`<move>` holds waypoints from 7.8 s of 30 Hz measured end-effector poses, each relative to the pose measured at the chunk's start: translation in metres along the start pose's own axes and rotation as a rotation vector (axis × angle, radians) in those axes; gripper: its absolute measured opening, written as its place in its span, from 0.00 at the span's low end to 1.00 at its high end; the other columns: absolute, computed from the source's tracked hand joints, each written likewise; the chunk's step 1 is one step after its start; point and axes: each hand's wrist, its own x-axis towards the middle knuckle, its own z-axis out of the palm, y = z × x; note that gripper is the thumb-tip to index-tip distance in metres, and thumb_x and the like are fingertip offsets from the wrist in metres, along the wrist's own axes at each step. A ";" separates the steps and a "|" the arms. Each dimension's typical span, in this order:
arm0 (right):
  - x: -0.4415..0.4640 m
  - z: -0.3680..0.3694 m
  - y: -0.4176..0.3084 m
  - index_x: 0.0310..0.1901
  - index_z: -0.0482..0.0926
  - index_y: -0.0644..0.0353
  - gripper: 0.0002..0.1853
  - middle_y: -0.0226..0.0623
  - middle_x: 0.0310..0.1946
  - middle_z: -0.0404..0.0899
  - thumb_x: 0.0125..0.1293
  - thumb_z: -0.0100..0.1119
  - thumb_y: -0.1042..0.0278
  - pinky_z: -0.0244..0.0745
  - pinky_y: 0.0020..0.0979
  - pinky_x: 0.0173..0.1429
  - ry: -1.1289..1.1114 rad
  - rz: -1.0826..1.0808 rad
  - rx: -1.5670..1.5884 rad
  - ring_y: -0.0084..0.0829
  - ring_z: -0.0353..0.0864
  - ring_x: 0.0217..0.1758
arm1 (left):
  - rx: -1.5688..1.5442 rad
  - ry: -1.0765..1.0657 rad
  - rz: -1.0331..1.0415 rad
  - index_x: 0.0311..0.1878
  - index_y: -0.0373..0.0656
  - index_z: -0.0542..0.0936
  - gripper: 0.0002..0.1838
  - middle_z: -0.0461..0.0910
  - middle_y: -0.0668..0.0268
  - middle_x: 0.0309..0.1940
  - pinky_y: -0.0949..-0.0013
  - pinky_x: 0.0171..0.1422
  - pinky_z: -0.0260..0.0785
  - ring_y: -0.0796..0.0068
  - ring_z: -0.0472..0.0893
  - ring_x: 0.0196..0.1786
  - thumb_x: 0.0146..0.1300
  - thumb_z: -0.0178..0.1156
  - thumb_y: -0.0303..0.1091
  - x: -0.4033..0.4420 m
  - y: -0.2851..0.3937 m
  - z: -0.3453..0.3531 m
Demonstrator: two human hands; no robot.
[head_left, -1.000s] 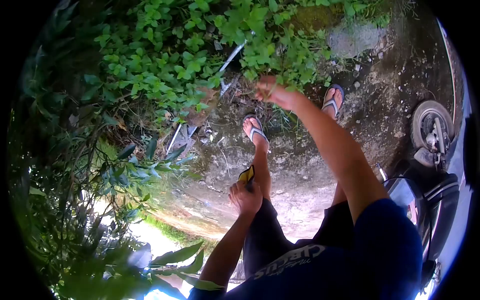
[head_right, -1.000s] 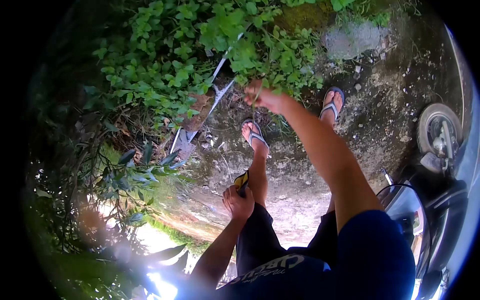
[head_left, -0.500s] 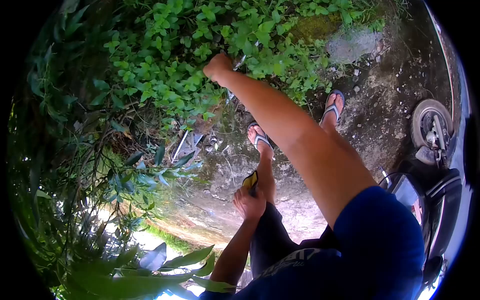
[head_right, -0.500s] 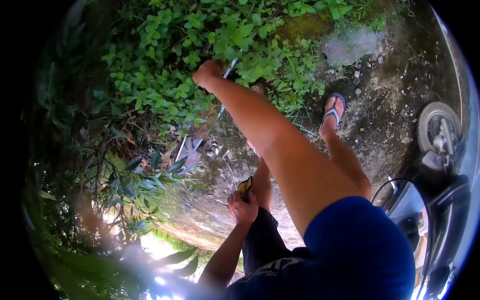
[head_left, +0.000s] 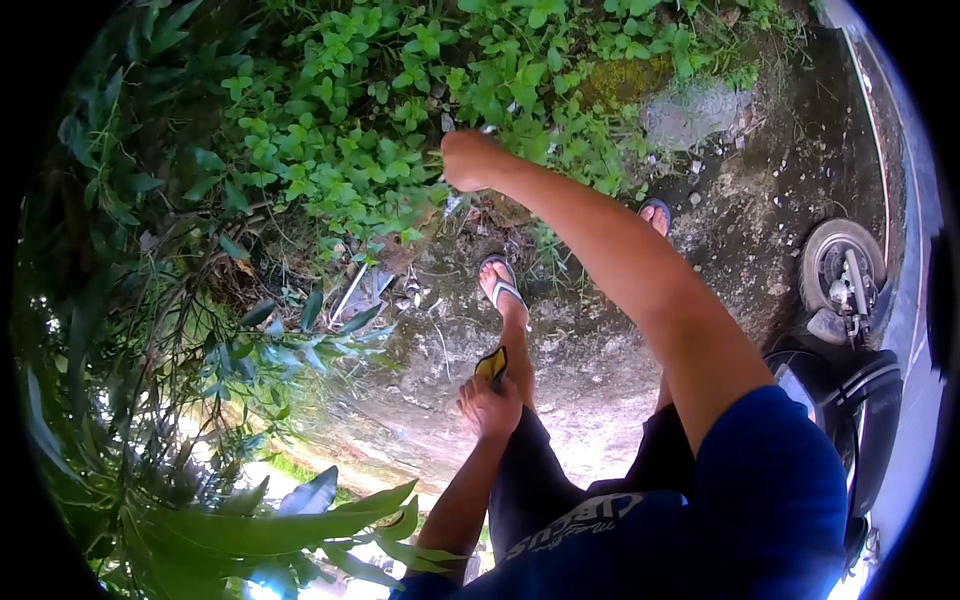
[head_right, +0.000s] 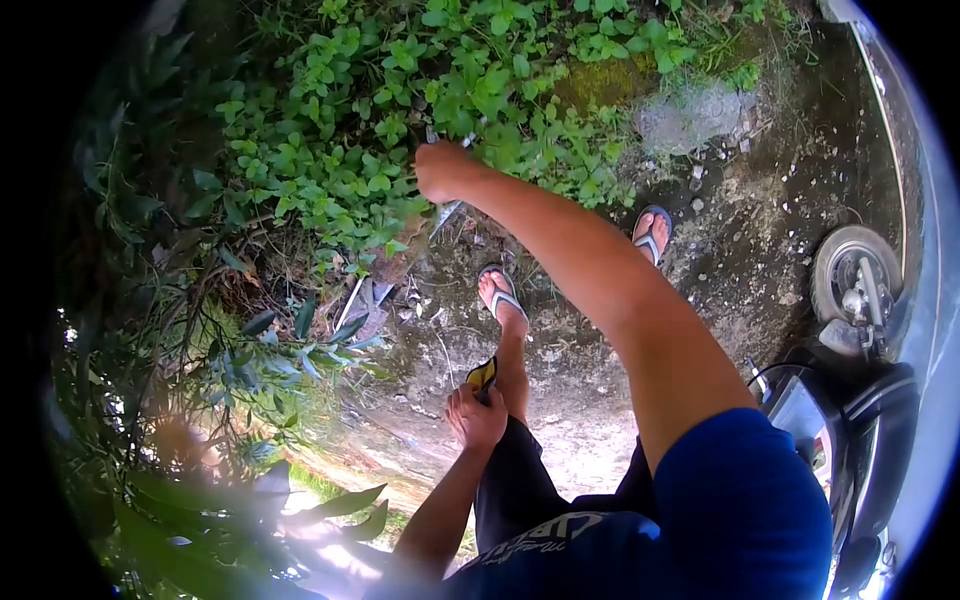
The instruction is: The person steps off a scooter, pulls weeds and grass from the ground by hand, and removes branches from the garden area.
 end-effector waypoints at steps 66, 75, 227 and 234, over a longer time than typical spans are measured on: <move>0.173 -0.152 0.006 0.67 0.76 0.51 0.23 0.43 0.63 0.78 0.71 0.60 0.72 0.85 0.49 0.55 0.414 0.090 -0.419 0.49 0.85 0.57 | -0.096 0.148 -0.060 0.36 0.39 0.80 0.13 0.82 0.52 0.33 0.45 0.53 0.70 0.47 0.80 0.44 0.56 0.66 0.40 0.032 0.030 -0.027; 0.107 -0.146 -0.026 0.47 0.80 0.75 0.14 0.58 0.43 0.83 0.61 0.58 0.77 0.82 0.47 0.55 0.299 -0.236 0.005 0.53 0.86 0.46 | -0.058 0.103 -0.039 0.38 0.40 0.82 0.14 0.83 0.54 0.35 0.45 0.52 0.69 0.48 0.80 0.45 0.56 0.63 0.41 0.031 0.027 -0.024; -0.107 -0.396 0.577 0.30 0.89 0.56 0.05 0.45 0.34 0.88 0.54 0.68 0.66 0.85 0.39 0.44 0.579 0.566 -0.779 0.43 0.89 0.40 | 0.339 -0.138 -0.438 0.22 0.38 0.82 0.22 0.82 0.48 0.23 0.42 0.36 0.71 0.43 0.83 0.29 0.58 0.64 0.49 -0.157 0.017 -0.029; -0.140 -0.399 0.552 0.52 0.81 0.66 0.18 0.59 0.52 0.82 0.66 0.57 0.63 0.78 0.49 0.60 0.603 0.822 -0.540 0.55 0.82 0.57 | 0.322 -0.169 -0.499 0.22 0.36 0.82 0.21 0.83 0.47 0.23 0.43 0.37 0.72 0.41 0.83 0.30 0.58 0.63 0.47 -0.169 0.014 -0.016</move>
